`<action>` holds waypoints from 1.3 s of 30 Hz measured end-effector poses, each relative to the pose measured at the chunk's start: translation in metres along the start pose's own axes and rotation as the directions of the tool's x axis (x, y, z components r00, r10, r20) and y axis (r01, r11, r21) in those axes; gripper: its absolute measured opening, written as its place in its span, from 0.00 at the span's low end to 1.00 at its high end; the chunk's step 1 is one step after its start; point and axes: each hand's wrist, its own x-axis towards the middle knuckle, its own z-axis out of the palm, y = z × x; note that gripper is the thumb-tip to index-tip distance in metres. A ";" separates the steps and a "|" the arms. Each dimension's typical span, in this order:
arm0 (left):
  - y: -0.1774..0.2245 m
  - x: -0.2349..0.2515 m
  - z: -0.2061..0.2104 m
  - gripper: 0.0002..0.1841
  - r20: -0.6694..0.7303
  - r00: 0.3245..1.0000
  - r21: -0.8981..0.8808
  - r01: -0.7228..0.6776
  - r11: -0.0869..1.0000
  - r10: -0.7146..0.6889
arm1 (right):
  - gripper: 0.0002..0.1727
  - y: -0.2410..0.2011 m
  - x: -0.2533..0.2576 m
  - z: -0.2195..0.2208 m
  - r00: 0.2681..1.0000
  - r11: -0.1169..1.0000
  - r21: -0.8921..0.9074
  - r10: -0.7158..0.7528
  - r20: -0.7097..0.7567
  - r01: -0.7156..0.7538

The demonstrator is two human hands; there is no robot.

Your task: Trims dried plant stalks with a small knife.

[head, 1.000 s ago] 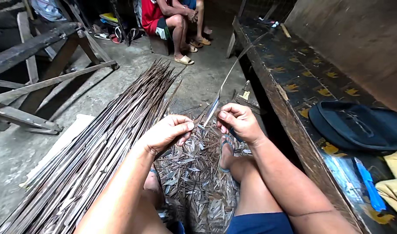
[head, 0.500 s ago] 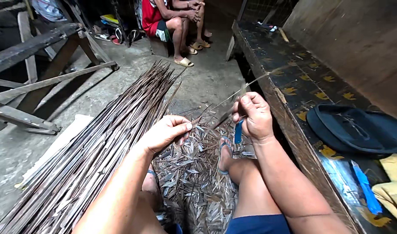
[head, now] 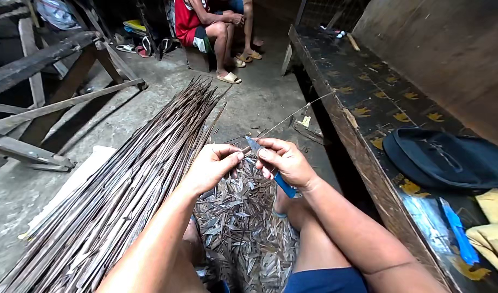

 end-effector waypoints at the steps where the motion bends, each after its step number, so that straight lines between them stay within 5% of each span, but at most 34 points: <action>1: 0.001 0.000 0.000 0.09 0.001 1.000 0.006 0.002 1.000 -0.002 | 0.18 0.000 0.000 0.001 1.000 1.000 0.003 0.003 -0.001 -0.003; 18: 0.003 -0.001 -0.002 0.09 0.038 0.999 -0.001 -0.005 1.000 0.005 | 0.14 -0.018 0.000 -0.018 0.962 0.974 0.091 -0.184 -0.202 0.205; 25: -0.003 0.002 0.000 0.13 0.033 0.999 0.219 -0.037 0.975 0.031 | 0.15 -0.027 0.000 -0.036 0.917 0.960 0.095 -0.217 -0.334 0.262; 32: -0.016 0.005 0.010 0.18 0.025 0.965 0.582 -0.228 0.781 0.263 | 0.16 -0.017 0.000 -0.021 0.947 0.988 0.095 -0.089 -0.308 0.124; 39: -0.012 0.004 0.004 0.20 0.047 0.986 0.477 -0.162 0.864 0.159 | 0.18 -0.003 -0.002 -0.007 0.995 0.999 0.037 0.002 -0.099 0.002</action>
